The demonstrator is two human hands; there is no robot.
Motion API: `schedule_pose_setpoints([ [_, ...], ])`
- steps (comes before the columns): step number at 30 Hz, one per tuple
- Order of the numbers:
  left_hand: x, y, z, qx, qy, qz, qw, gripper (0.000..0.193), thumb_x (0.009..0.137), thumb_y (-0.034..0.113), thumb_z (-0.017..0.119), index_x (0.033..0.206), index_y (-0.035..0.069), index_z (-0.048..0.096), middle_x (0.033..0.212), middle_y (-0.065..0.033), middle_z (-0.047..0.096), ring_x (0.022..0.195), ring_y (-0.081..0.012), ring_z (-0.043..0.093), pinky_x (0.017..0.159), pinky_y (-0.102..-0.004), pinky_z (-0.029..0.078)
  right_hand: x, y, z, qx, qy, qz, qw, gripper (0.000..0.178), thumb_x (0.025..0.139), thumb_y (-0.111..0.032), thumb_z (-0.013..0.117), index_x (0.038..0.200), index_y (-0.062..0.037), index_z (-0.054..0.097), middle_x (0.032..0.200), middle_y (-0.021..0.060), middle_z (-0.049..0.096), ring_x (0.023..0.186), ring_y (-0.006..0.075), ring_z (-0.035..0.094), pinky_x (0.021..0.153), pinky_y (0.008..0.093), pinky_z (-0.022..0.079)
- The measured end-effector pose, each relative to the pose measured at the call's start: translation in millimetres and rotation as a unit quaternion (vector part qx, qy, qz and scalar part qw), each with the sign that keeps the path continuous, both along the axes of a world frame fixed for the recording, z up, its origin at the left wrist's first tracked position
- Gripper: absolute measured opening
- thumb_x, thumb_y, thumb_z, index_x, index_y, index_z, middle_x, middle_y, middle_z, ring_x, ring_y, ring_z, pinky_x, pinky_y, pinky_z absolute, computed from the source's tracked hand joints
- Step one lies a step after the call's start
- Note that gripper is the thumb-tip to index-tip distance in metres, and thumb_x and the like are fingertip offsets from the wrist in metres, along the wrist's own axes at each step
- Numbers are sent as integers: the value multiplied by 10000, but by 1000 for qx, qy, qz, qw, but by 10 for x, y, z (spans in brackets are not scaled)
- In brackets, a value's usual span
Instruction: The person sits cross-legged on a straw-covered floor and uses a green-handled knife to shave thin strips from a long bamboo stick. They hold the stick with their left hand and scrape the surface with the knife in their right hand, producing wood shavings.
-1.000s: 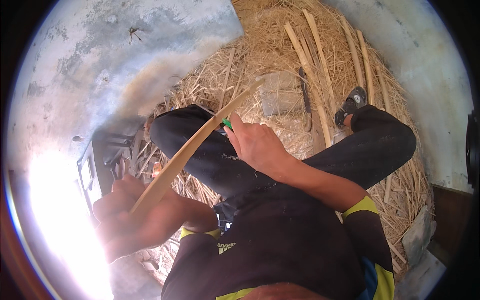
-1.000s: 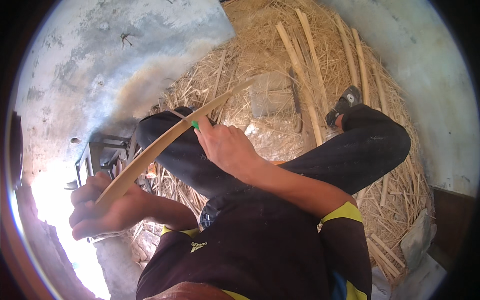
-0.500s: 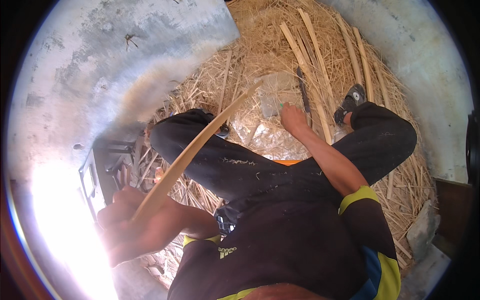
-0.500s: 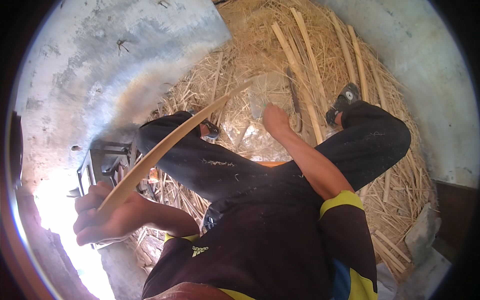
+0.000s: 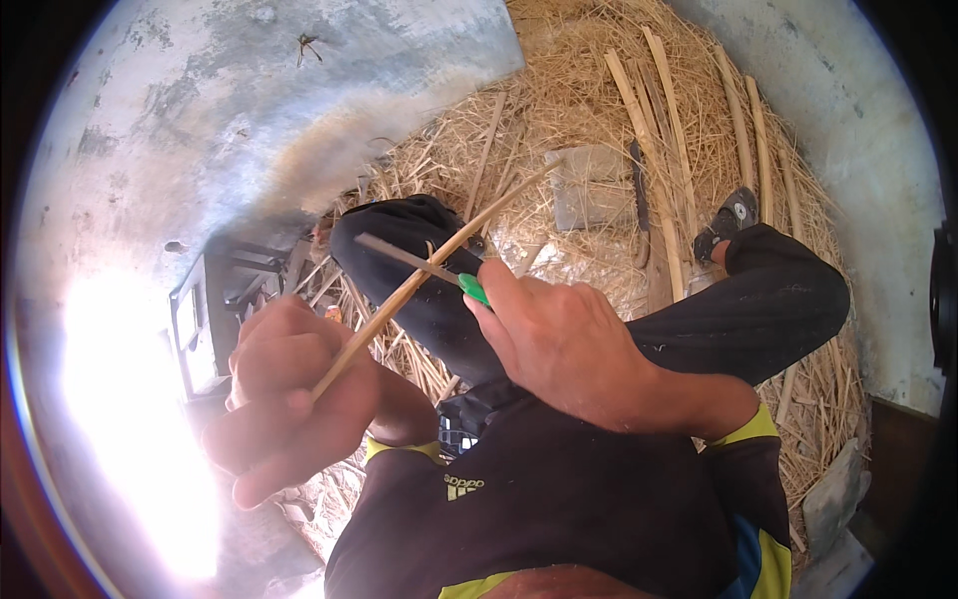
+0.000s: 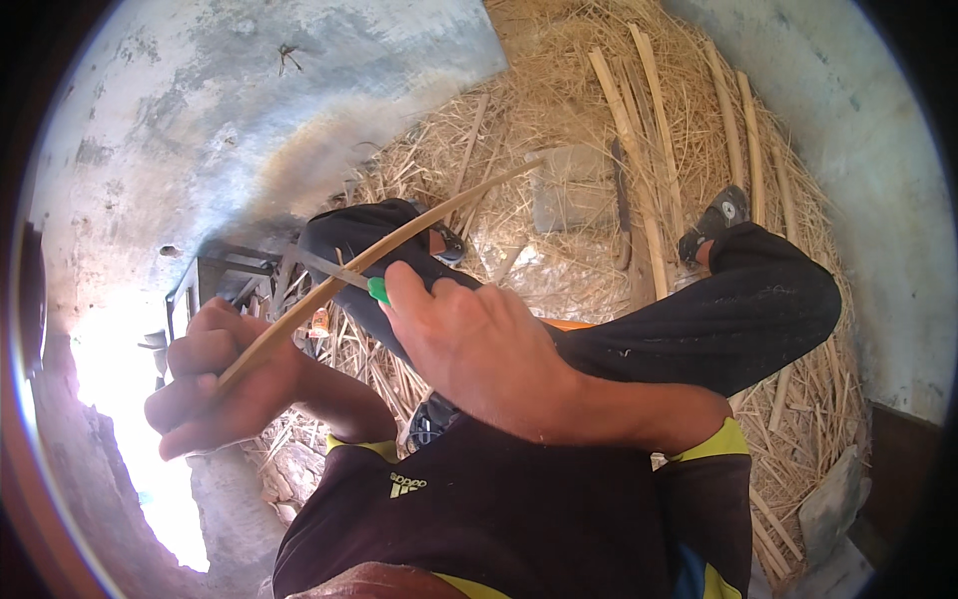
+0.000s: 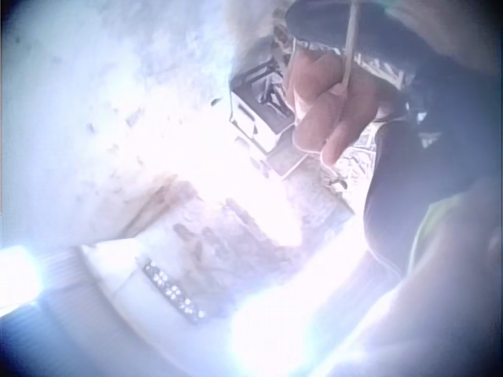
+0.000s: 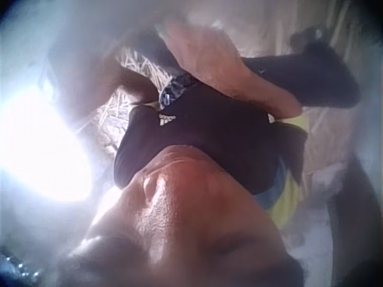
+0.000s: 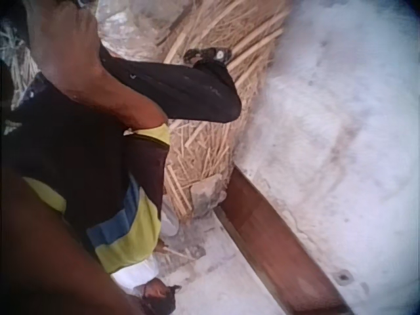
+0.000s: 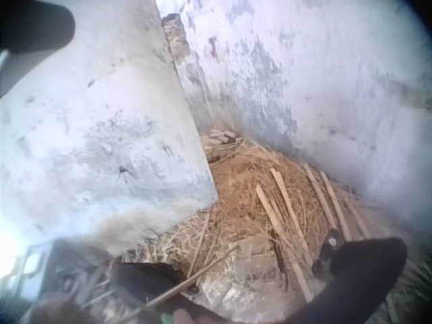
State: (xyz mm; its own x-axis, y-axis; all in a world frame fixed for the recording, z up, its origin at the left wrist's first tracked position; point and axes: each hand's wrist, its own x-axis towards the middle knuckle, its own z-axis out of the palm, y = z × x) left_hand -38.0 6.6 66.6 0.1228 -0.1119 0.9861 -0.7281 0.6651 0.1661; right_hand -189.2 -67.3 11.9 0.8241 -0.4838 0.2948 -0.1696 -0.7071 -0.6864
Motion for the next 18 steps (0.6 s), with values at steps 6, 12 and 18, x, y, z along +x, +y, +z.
schedule_pose_setpoints([
  [6, -11, 33, -37, 1, -14, 6, 1000, 483, 999, 473, 211, 789, 97, 429, 420, -28, 335, 324, -83, 218, 307, -224, 173, -39, 13, -191, -23, 63, -63, 996, 212, 925, -218, 537, 857, -32, 463, 572, 141, 553, 487, 336, 573, 434, 413, 453],
  [12, -102, -4, -20, -12, 14, 19, 1000, 512, 995, 483, 191, 735, 106, 421, 419, -16, 306, 333, -88, 178, 319, -234, 154, -72, 61, -60, -11, -1, -3, 1000, 218, 939, -227, 515, 897, -20, 460, 533, 155, 548, 498, 325, 596, 438, 417, 465],
  [18, -117, 27, -92, -32, 24, 67, 997, 483, 1001, 460, 190, 744, 115, 409, 437, 3, 273, 339, -87, 179, 321, -239, 153, -6, -25, -299, 43, 8, -20, 999, 228, 934, -214, 519, 946, 9, 474, 535, 169, 549, 484, 329, 590, 427, 424, 458],
])
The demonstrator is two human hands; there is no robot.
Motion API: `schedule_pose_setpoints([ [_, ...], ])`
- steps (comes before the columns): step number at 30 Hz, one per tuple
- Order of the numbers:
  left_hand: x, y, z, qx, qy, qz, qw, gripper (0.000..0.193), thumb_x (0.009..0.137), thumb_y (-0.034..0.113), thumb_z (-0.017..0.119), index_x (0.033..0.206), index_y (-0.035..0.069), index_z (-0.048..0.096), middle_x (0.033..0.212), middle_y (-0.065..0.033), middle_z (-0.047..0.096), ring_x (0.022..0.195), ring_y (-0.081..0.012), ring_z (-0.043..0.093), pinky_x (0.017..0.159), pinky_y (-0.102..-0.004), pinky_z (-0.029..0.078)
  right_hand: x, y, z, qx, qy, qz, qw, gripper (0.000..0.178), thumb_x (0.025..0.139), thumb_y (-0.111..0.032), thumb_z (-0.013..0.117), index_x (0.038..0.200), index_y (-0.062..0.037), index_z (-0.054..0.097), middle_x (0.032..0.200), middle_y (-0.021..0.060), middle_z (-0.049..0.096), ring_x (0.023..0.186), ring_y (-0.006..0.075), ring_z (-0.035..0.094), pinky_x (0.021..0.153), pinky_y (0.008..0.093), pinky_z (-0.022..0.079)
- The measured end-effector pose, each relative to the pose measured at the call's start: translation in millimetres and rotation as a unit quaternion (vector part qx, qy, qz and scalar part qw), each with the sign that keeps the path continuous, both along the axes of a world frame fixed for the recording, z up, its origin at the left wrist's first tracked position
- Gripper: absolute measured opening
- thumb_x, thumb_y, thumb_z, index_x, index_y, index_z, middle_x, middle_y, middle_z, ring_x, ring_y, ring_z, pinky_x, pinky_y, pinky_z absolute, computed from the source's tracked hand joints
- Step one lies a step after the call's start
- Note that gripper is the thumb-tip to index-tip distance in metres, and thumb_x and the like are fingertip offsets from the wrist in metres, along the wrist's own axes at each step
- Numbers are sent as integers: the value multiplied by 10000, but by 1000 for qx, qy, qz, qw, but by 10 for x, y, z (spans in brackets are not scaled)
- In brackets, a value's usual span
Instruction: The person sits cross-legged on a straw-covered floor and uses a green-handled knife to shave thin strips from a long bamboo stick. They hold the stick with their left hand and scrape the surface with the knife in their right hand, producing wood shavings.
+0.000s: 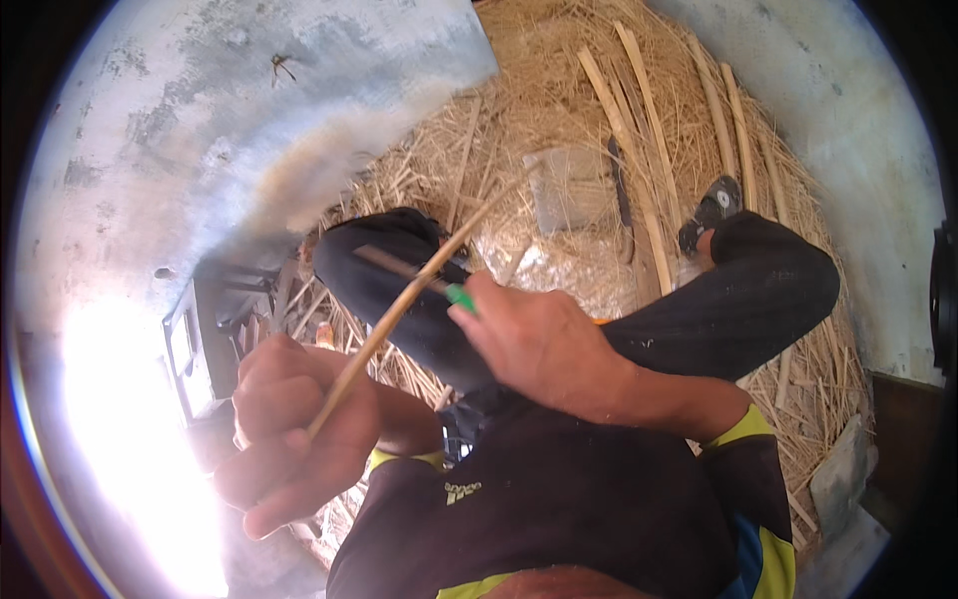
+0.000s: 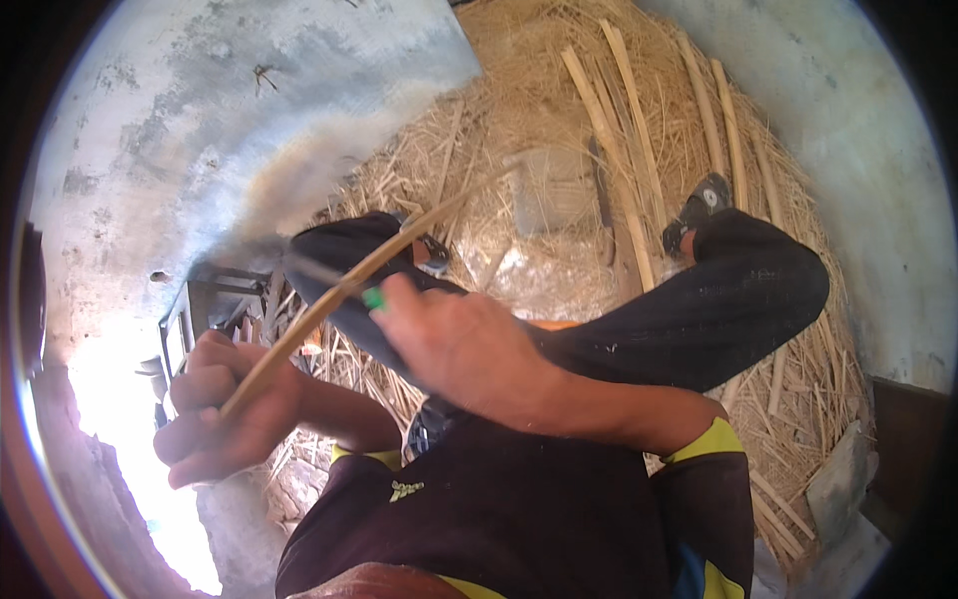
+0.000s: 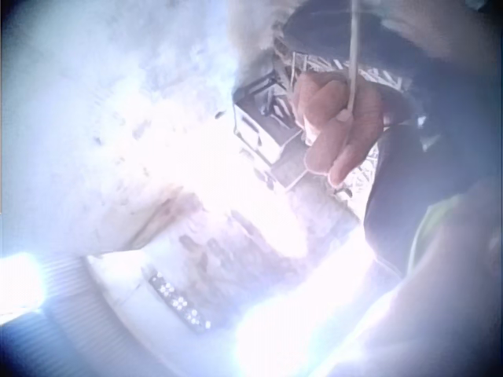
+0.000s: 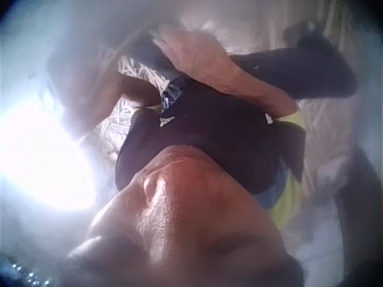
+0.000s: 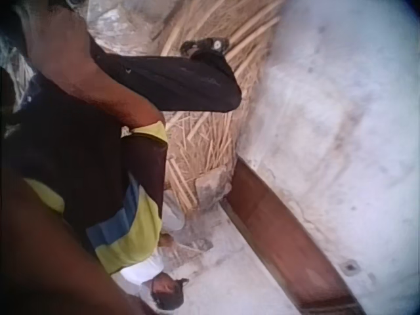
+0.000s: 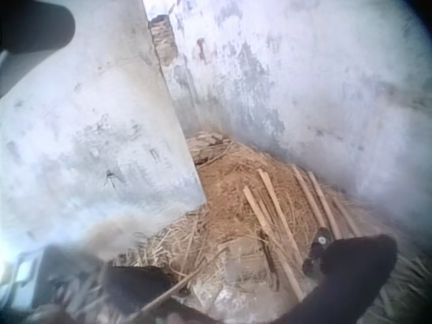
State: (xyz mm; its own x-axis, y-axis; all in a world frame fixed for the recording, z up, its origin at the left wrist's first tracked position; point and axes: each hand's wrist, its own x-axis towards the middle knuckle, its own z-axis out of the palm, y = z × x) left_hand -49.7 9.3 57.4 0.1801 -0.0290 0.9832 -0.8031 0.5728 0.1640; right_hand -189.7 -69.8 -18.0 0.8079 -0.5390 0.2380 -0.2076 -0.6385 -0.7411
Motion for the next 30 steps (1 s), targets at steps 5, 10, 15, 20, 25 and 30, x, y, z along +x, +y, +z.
schedule_pose_setpoints([
  [5, 2, -64, 40, -42, 34, 28, 998, 465, 1004, 454, 187, 783, 113, 413, 443, 1, 282, 334, -86, 178, 321, -241, 154, 136, -278, -247, -50, 48, -58, 996, 235, 926, -206, 535, 904, 21, 478, 539, 183, 542, 499, 347, 582, 436, 424, 453],
  [10, -23, -21, 7, 10, 7, -43, 999, 461, 1002, 461, 211, 775, 118, 419, 459, -12, 313, 333, -91, 173, 333, -243, 141, 104, -68, -40, -3, -60, 4, 998, 216, 919, -185, 546, 884, 16, 477, 558, 167, 546, 510, 355, 578, 457, 438, 453],
  [15, 84, -50, -20, -61, 44, -71, 995, 468, 1000, 471, 208, 740, 116, 367, 455, -10, 300, 326, -90, 179, 337, -236, 142, 141, -32, -17, -39, -7, -38, 998, 208, 913, -185, 560, 873, 0, 472, 579, 156, 546, 512, 343, 578, 453, 424, 446],
  [20, 44, -24, 26, 11, 47, 39, 998, 456, 991, 490, 205, 731, 141, 341, 435, 7, 248, 327, -85, 175, 327, -232, 141, 143, -23, 3, -53, -52, -33, 997, 200, 919, -184, 548, 851, -18, 460, 572, 146, 545, 497, 339, 569, 441, 423, 443],
  [25, 35, -48, -13, -62, 78, 19, 995, 480, 989, 503, 198, 705, 134, 319, 387, 6, 195, 317, -84, 152, 315, -239, 106, 159, -39, -67, -83, -12, -56, 995, 196, 919, -182, 549, 862, -17, 460, 556, 148, 545, 492, 334, 573, 434, 417, 446],
  [30, -9, -38, 13, -27, 91, 103, 990, 463, 999, 471, 197, 713, 123, 306, 396, 2, 220, 309, -83, 168, 297, -217, 141, 140, -44, -246, -71, 33, -66, 995, 199, 916, -183, 551, 879, -10, 461, 543, 165, 544, 499, 343, 582, 441, 420, 452],
])
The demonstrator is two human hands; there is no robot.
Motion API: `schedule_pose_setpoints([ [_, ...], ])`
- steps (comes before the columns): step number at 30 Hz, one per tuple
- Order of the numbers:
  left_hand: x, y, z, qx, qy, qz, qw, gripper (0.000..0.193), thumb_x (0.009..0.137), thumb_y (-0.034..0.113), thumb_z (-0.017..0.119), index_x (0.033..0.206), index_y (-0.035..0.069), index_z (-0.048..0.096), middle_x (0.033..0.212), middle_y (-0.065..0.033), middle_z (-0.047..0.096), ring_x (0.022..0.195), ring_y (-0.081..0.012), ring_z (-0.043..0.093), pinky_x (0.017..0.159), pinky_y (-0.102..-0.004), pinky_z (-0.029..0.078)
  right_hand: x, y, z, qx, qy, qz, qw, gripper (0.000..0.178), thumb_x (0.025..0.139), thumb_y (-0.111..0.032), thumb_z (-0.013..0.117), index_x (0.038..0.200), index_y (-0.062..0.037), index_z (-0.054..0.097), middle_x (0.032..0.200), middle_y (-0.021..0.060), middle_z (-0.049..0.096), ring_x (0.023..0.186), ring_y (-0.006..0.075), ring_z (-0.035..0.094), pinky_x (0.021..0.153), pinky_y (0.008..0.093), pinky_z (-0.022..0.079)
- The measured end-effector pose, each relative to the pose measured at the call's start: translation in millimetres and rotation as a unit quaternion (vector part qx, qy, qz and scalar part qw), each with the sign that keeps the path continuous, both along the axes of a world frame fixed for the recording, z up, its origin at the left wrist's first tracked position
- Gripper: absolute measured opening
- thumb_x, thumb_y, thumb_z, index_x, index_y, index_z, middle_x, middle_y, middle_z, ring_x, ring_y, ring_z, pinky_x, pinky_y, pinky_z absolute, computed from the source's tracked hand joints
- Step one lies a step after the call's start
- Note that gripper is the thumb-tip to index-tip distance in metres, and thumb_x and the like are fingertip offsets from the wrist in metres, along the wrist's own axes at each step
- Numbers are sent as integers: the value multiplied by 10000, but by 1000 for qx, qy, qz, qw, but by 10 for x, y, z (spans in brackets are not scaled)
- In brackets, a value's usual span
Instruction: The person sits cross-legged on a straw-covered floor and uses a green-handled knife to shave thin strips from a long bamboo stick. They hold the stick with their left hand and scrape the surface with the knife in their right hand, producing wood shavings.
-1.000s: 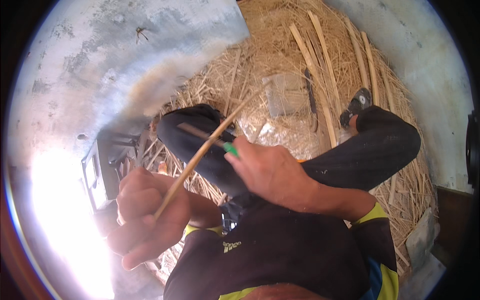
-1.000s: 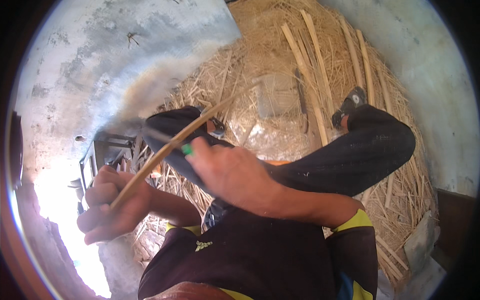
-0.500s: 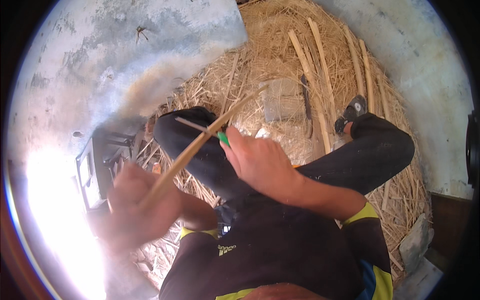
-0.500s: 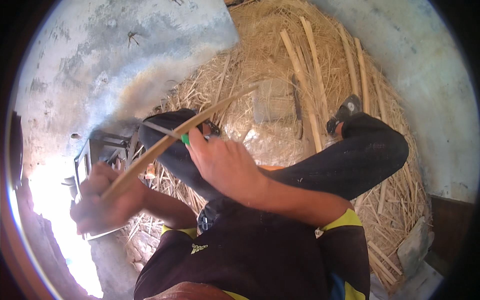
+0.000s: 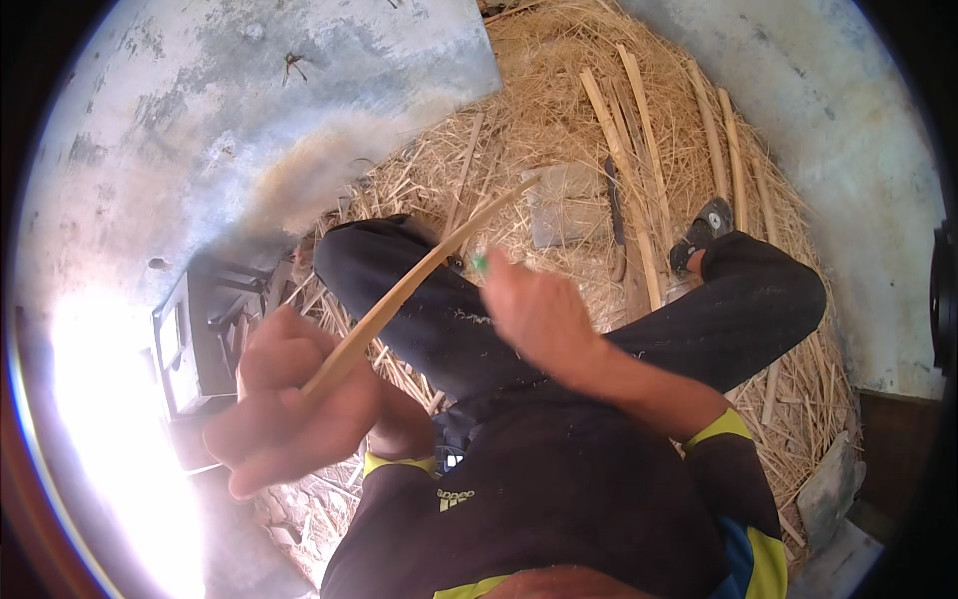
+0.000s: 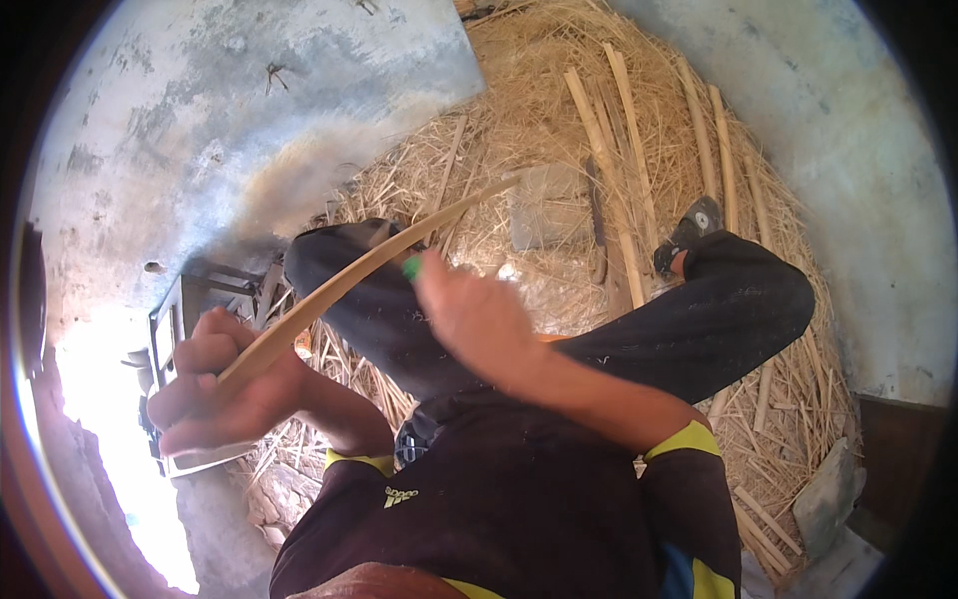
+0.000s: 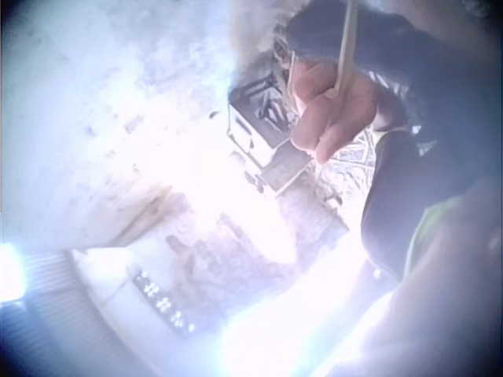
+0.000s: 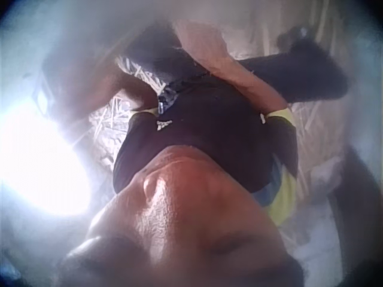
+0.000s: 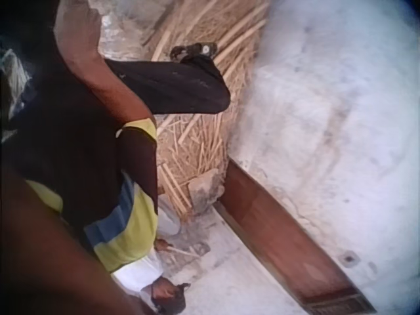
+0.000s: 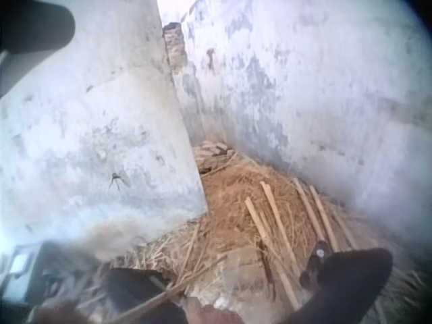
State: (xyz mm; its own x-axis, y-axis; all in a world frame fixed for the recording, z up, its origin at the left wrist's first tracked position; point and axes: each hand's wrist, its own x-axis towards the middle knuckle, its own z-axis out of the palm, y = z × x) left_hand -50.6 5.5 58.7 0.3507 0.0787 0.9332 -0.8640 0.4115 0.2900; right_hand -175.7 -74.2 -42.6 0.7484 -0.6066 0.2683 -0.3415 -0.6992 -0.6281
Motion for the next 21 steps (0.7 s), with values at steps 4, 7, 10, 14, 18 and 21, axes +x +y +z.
schedule_pose_setpoints([
  [4, -36, -52, 7, -28, 16, 52, 998, 466, 1006, 445, 189, 706, 106, 299, 396, 0, 233, 294, -81, 173, 283, -212, 162, -12, -174, -57, 5, 19, -3, 1000, 212, 930, -214, 518, 930, -8, 470, 542, 166, 561, 496, 346, 594, 446, 439, 462],
  [7, 6, -47, -1, -4, -40, -44, 998, 467, 1008, 437, 186, 711, 98, 309, 396, 0, 241, 296, -83, 195, 281, -212, 166, 8, -58, 88, 23, -24, 33, 999, 200, 934, -202, 513, 919, -8, 472, 564, 184, 569, 520, 368, 589, 465, 453, 455],
  [10, -36, 1, 50, 8, -35, -28, 999, 464, 1007, 436, 193, 715, 99, 322, 398, 1, 239, 300, -85, 202, 284, -215, 158, 80, -364, -489, -10, 45, -50, 998, 193, 925, -190, 533, 910, -8, 470, 553, 175, 560, 511, 366, 582, 463, 448, 445],
  [14, -8, -62, 9, -52, -7, -23, 998, 460, 1003, 442, 201, 716, 106, 327, 402, 4, 223, 304, -84, 181, 293, -219, 134, 118, -261, -117, 9, -26, 8, 1000, 183, 924, -172, 521, 931, 3, 469, 569, 201, 572, 541, 386, 593, 487, 450, 472],
  [18, 6, -52, -11, -47, 9, 17, 999, 462, 1000, 457, 204, 727, 111, 344, 407, 5, 215, 308, -87, 169, 302, -221, 127, 197, -545, -658, -12, 60, -60, 996, 178, 924, -156, 505, 964, 14, 471, 554, 183, 562, 529, 383, 591, 480, 462, 470],
  [21, 29, -11, -11, -12, -14, -31, 999, 466, 996, 472, 218, 730, 114, 352, 408, 6, 218, 307, -90, 182, 306, -221, 133, 228, -445, -388, -30, 54, -2, 998, 159, 926, -132, 478, 982, 16, 469, 598, 202, 580, 539, 388, 598, 484, 465, 488],
])
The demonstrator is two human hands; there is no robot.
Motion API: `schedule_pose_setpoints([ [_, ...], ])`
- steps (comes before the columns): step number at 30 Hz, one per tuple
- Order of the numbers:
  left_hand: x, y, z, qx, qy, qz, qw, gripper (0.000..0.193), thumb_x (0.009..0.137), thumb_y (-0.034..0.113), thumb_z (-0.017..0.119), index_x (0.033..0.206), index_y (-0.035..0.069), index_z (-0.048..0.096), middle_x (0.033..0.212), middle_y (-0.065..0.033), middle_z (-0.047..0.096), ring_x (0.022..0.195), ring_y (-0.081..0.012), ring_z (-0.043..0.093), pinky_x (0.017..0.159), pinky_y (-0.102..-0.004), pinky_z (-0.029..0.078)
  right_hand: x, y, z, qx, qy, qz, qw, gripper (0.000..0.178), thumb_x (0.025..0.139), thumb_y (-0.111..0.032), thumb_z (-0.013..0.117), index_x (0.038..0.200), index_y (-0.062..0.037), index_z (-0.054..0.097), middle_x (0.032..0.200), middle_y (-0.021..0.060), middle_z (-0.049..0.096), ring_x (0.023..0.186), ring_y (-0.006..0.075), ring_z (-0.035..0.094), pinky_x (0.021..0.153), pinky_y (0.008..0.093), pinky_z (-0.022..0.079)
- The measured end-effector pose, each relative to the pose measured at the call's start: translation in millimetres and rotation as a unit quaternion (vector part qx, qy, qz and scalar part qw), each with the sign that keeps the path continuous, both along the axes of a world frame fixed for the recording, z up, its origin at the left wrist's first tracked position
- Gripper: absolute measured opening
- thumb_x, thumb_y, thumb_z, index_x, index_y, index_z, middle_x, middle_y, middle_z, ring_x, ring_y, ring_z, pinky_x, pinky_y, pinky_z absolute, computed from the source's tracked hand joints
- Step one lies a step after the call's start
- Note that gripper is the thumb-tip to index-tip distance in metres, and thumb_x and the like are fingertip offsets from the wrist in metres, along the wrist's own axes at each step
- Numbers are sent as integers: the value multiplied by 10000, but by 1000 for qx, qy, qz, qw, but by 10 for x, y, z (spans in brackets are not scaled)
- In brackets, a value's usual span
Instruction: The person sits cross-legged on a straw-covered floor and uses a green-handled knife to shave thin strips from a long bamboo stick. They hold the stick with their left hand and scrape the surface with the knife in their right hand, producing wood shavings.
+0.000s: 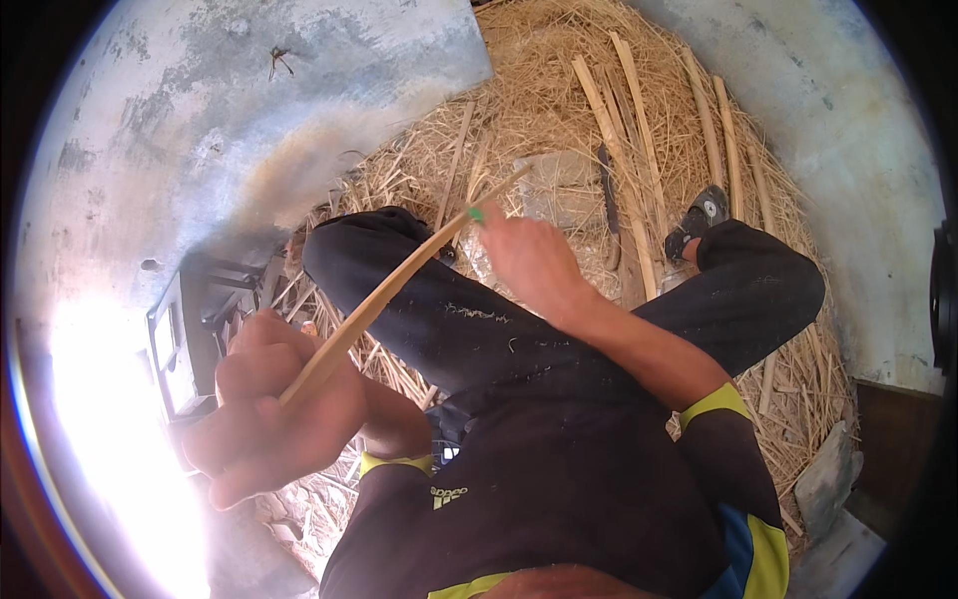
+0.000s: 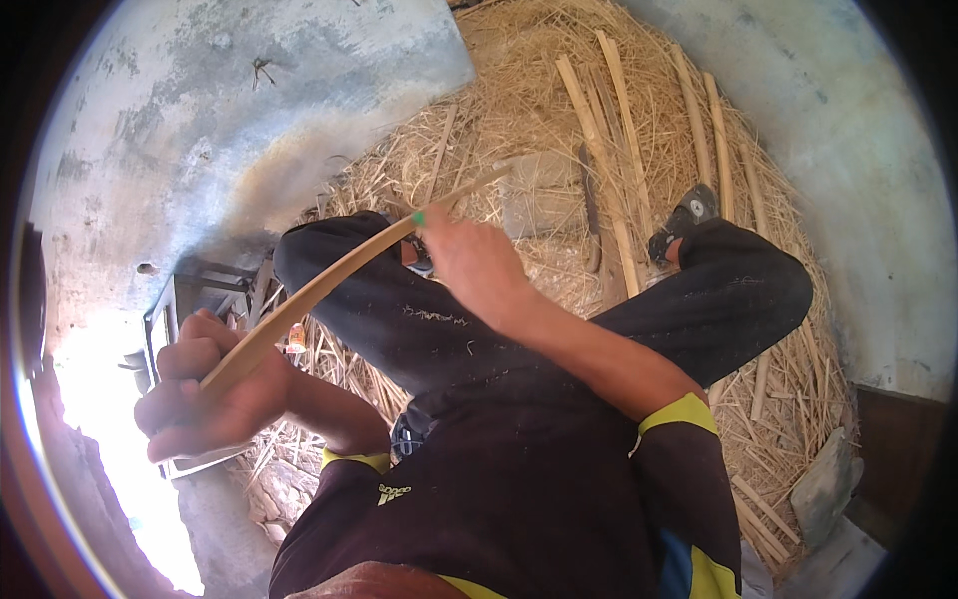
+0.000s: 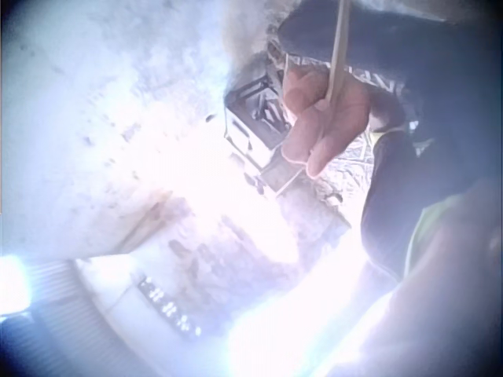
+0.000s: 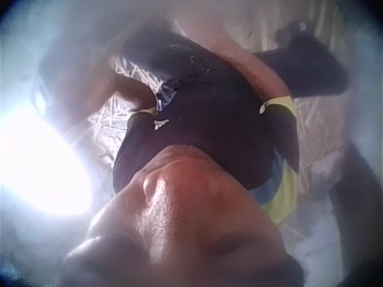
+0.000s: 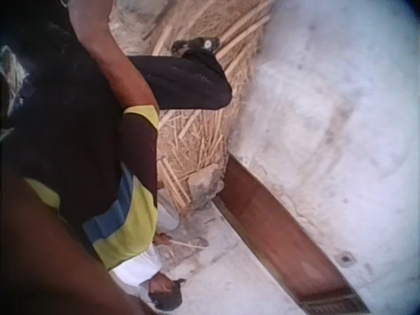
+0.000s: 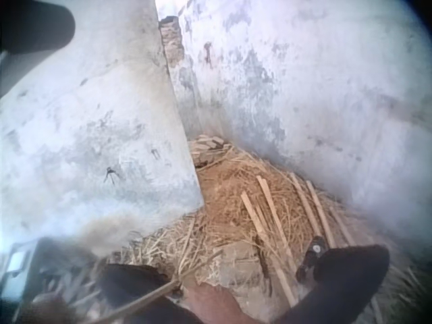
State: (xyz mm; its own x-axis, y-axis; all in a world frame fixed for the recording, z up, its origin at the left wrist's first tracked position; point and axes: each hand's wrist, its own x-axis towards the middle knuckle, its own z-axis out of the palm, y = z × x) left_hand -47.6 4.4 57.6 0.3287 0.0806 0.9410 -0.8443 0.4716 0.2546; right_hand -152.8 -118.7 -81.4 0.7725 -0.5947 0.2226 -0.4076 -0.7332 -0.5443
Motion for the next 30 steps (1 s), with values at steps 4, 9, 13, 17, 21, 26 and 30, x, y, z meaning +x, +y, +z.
schedule_pose_setpoints([
  [4, -34, 34, 32, 48, -49, -94, 993, 486, 984, 507, 249, 730, 107, 356, 405, 6, 242, 314, -93, 206, 315, -224, 153, -88, -486, -890, 39, 126, -89, 987, 179, 946, -162, 441, 1002, 6, 467, 621, 200, 582, 536, 386, 594, 488, 464, 486],
  [9, -137, 65, -47, 62, -60, -112, 990, 495, 979, 523, 251, 737, 109, 377, 410, -1, 281, 328, -96, 243, 330, -234, 186, 51, -321, -678, -7, 103, -62, 993, 163, 897, -123, 485, 982, 17, 477, 652, 172, 634, 612, 337, 657, 489, 440, 511],
  [13, -68, 87, 23, 69, -39, -94, 992, 449, 988, 482, 263, 745, 133, 406, 427, -21, 297, 341, -107, 259, 340, -259, 206, -3, -810, -1452, -89, 73, -104, 988, 153, 893, -135, 485, 964, -4, 451, 639, 182, 608, 605, 391, 628, 534, 487, 499],
  [17, 3, -23, -13, -199, 187, -78, 959, 396, 1004, 368, 243, 717, 115, 345, 426, -34, 263, 350, -105, 236, 339, -235, 190, 356, -681, -1406, -90, 47, -115, 988, 115, 859, -88, 483, 926, 3, 463, 650, 199, 619, 629, 372, 642, 531, 485, 502],
  [21, 147, -79, 52, 13, 70, 32, 997, 392, 997, 364, 208, 730, 105, 333, 400, -49, 253, 329, -104, 222, 338, -222, 214, 275, -999, -1790, 91, -146, -26, 985, 235, 949, -283, 452, 901, -54, 466, 605, 148, 581, 454, 225, 571, 385, 345, 426],
  [26, 97, -66, 31, 1, 45, 51, 998, 438, 1006, 401, 172, 738, 92, 330, 390, -40, 284, 307, -96, 202, 321, -219, 192, 180, -1112, -1139, 564, -143, -87, 808, 340, 980, -401, 388, 904, -73, 437, 544, 5, 425, 390, 118, 365, 352, 309, 305],
  [30, 99, -66, 64, 6, 15, 100, 995, 444, 1011, 413, 173, 755, 84, 326, 374, -27, 271, 305, -83, 208, 312, -200, 203, 314, -668, -1161, 63, -33, -105, 992, 324, 974, -339, 391, 940, -33, 489, 686, 181, 585, 514, 285, 565, 445, 407, 434],
])
